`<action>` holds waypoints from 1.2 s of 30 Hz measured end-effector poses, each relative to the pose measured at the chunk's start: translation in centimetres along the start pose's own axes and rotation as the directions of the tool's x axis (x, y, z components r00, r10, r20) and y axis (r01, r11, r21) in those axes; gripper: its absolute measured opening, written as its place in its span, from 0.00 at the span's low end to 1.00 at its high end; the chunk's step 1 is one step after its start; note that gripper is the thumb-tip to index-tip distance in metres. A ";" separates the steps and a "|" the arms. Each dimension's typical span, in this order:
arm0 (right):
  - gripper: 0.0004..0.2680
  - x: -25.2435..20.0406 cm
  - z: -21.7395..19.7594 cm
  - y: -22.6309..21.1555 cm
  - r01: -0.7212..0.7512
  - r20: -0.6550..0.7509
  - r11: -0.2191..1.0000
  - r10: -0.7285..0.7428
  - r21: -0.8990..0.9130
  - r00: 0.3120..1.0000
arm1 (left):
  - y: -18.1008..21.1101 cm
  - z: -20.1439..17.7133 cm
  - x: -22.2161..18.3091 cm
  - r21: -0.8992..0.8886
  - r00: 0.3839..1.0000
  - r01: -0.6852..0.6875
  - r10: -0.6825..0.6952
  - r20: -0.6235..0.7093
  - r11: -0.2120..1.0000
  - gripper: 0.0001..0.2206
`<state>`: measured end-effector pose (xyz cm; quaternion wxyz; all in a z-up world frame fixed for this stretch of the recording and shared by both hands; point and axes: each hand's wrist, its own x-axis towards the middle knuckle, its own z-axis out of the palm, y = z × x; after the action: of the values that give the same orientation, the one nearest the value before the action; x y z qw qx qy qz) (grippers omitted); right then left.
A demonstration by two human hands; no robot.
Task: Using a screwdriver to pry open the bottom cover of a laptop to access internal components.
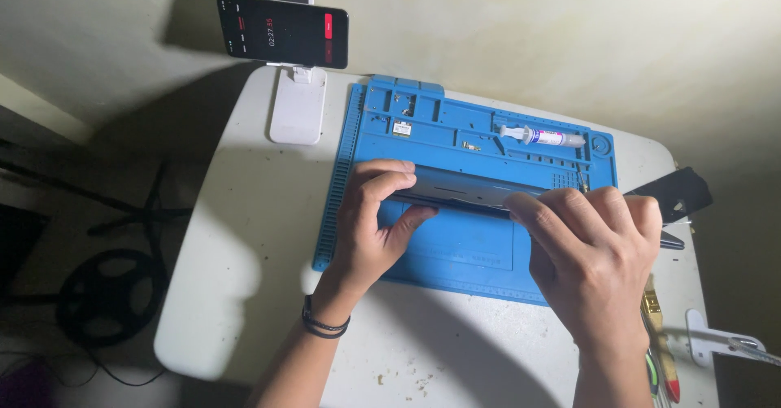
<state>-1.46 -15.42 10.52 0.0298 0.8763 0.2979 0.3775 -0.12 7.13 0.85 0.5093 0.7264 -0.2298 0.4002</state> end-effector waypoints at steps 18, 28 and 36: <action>0.19 -0.2 -0.2 0.3 0.051 -0.063 0.997 -0.054 -0.060 0.997 | -0.2 0.1 -0.1 -0.002 1.000 -0.010 0.010 -0.008 1.000 0.16; 0.19 0.3 -0.7 0.1 0.085 -0.035 0.987 -0.090 -0.134 0.995 | -0.3 0.2 -0.2 0.008 1.000 0.001 0.000 -0.009 1.000 0.15; 0.15 0.7 0.8 -0.9 0.064 -0.077 0.997 -0.068 -0.053 0.995 | 0.0 0.2 -0.4 -0.073 1.000 0.006 -0.008 -0.024 0.997 0.19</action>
<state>-0.94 -14.15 10.14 0.0525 0.8494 0.3182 0.4179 -0.29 6.95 0.48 0.5396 0.7034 -0.2355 0.3983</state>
